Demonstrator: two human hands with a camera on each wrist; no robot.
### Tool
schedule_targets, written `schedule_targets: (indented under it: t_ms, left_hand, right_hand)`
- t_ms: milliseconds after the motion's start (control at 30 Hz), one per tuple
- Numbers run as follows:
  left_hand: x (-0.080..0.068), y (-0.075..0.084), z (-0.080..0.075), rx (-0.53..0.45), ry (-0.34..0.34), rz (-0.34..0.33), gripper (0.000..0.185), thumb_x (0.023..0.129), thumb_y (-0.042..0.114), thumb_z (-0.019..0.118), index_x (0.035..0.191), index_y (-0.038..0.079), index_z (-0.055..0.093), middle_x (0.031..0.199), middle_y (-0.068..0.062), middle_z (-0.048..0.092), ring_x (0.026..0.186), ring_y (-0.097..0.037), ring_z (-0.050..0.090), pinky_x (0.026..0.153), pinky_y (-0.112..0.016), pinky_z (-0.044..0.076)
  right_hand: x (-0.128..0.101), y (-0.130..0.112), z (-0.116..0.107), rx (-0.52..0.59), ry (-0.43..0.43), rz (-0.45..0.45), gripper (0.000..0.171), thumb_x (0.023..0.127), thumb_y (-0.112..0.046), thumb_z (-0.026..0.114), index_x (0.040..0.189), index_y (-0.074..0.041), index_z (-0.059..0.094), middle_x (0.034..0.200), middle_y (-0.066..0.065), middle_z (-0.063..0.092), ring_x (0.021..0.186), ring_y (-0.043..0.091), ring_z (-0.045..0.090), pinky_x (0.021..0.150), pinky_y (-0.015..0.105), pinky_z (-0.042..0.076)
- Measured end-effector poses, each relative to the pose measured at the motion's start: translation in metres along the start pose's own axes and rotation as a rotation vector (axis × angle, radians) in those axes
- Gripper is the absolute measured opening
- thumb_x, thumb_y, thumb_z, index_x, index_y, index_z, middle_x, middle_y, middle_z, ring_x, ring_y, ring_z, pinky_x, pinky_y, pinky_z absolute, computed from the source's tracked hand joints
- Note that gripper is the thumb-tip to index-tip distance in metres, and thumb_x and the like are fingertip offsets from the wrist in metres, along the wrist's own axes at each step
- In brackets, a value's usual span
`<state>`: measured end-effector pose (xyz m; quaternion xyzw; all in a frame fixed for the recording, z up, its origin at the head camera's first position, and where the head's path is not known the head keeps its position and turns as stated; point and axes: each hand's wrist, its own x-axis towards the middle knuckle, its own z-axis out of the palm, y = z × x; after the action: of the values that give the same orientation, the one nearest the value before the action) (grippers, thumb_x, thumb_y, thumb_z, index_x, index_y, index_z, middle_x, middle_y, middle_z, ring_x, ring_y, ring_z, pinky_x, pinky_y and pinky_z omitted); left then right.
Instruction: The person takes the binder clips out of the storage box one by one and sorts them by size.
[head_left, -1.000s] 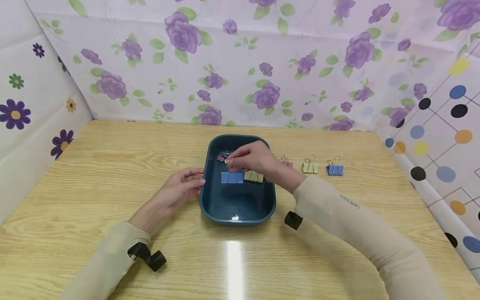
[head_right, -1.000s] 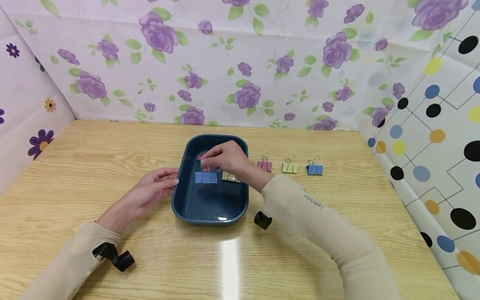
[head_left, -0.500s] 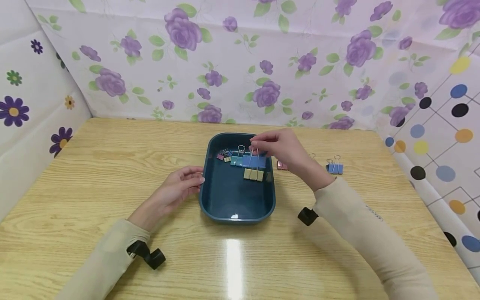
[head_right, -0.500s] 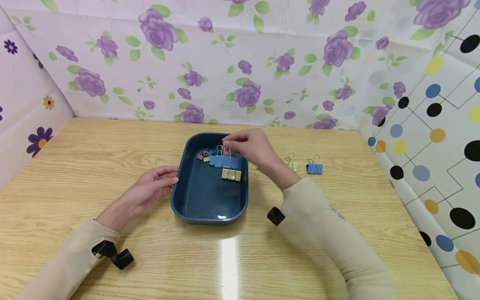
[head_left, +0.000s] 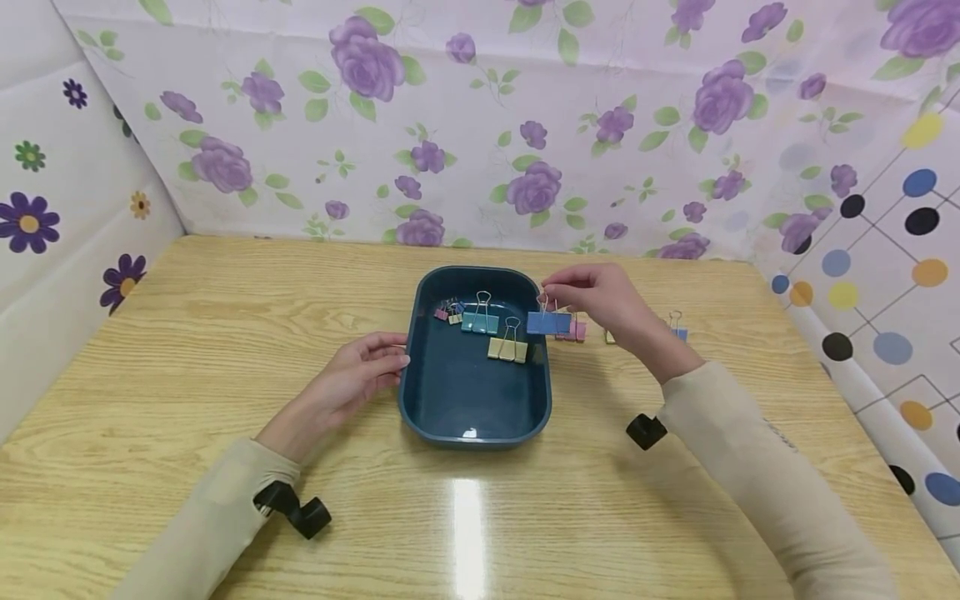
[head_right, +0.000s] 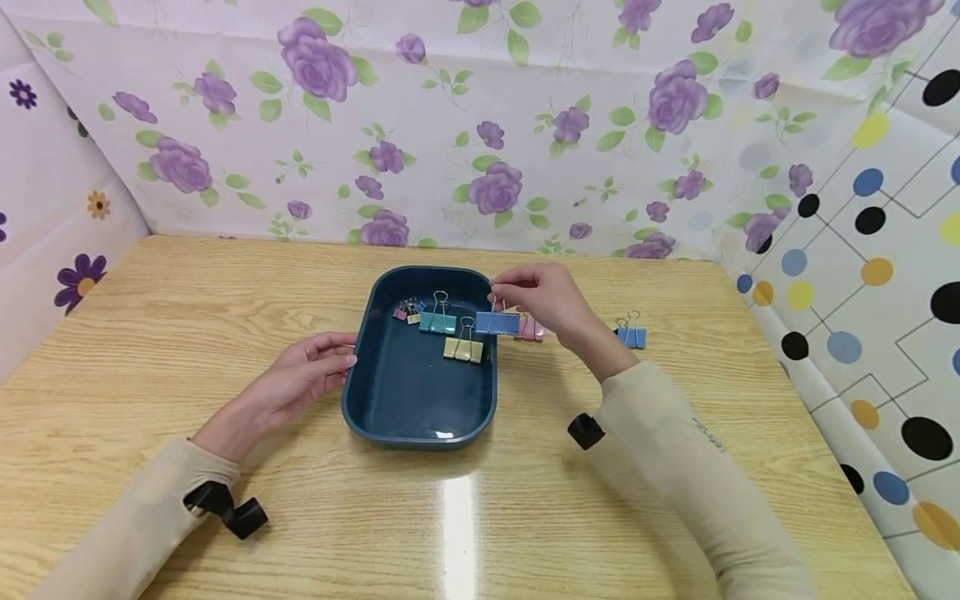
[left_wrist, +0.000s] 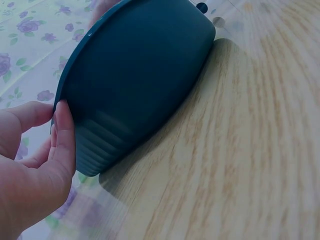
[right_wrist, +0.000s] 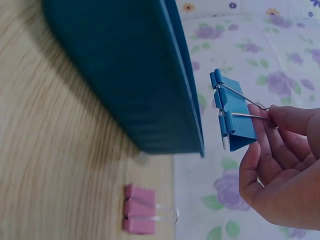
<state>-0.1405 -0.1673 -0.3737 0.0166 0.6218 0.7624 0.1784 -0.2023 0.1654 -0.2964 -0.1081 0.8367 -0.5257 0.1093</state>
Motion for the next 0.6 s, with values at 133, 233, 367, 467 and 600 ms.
schedule_targets:
  t_ms: [133, 233, 367, 467, 600]
  left_hand:
    - [0.000, 0.000, 0.001, -0.006, -0.003, 0.000, 0.041, 0.096, -0.005, 0.052, 0.133, -0.014, 0.037, 0.098, -0.006, 0.058, 0.083, -0.011, 0.059, 0.076, -0.022, 0.052]
    - [0.000, 0.000, 0.001, -0.010, -0.001, 0.000, 0.041, 0.096, -0.005, 0.052, 0.133, -0.014, 0.037, 0.098, -0.006, 0.057, 0.083, -0.011, 0.059, 0.076, -0.022, 0.052]
    - [0.000, 0.000, 0.001, -0.009, 0.003, -0.002, 0.040, 0.096, -0.004, 0.052, 0.132, -0.013, 0.038, 0.100, -0.007, 0.057, 0.083, -0.011, 0.058, 0.076, -0.022, 0.052]
    - [0.000, 0.000, 0.000, -0.003, 0.005, -0.003, 0.040, 0.096, -0.004, 0.052, 0.132, -0.012, 0.038, 0.100, -0.007, 0.057, 0.083, -0.011, 0.059, 0.076, -0.022, 0.052]
    - [0.000, 0.000, 0.000, 0.000, 0.004, -0.002, 0.041, 0.096, -0.004, 0.052, 0.133, -0.012, 0.037, 0.101, -0.007, 0.057, 0.083, -0.010, 0.059, 0.076, -0.022, 0.051]
  right_hand:
    - [-0.002, 0.009, -0.006, -0.007, 0.007, 0.006, 0.027, 0.096, -0.018, 0.062, 0.114, 0.002, 0.066, 0.097, 0.013, 0.068, 0.093, 0.024, 0.063, 0.092, 0.038, 0.049]
    - [-0.004, 0.016, -0.009, -0.015, 0.001, 0.015, 0.027, 0.097, -0.017, 0.061, 0.114, 0.003, 0.066, 0.099, 0.014, 0.069, 0.091, 0.022, 0.064, 0.091, 0.038, 0.050]
    - [-0.007, 0.024, -0.014, -0.023, -0.007, 0.043, 0.029, 0.097, -0.019, 0.060, 0.115, 0.003, 0.065, 0.103, 0.017, 0.068, 0.092, 0.022, 0.065, 0.091, 0.039, 0.050]
    - [-0.009, 0.030, -0.017, -0.035, -0.004, 0.065, 0.031, 0.097, -0.022, 0.060, 0.117, 0.003, 0.064, 0.105, 0.016, 0.067, 0.095, 0.024, 0.063, 0.091, 0.039, 0.049]
    - [-0.014, 0.037, -0.021, -0.046, -0.002, 0.095, 0.034, 0.097, -0.023, 0.060, 0.119, 0.003, 0.064, 0.105, 0.014, 0.067, 0.097, 0.025, 0.062, 0.093, 0.043, 0.048]
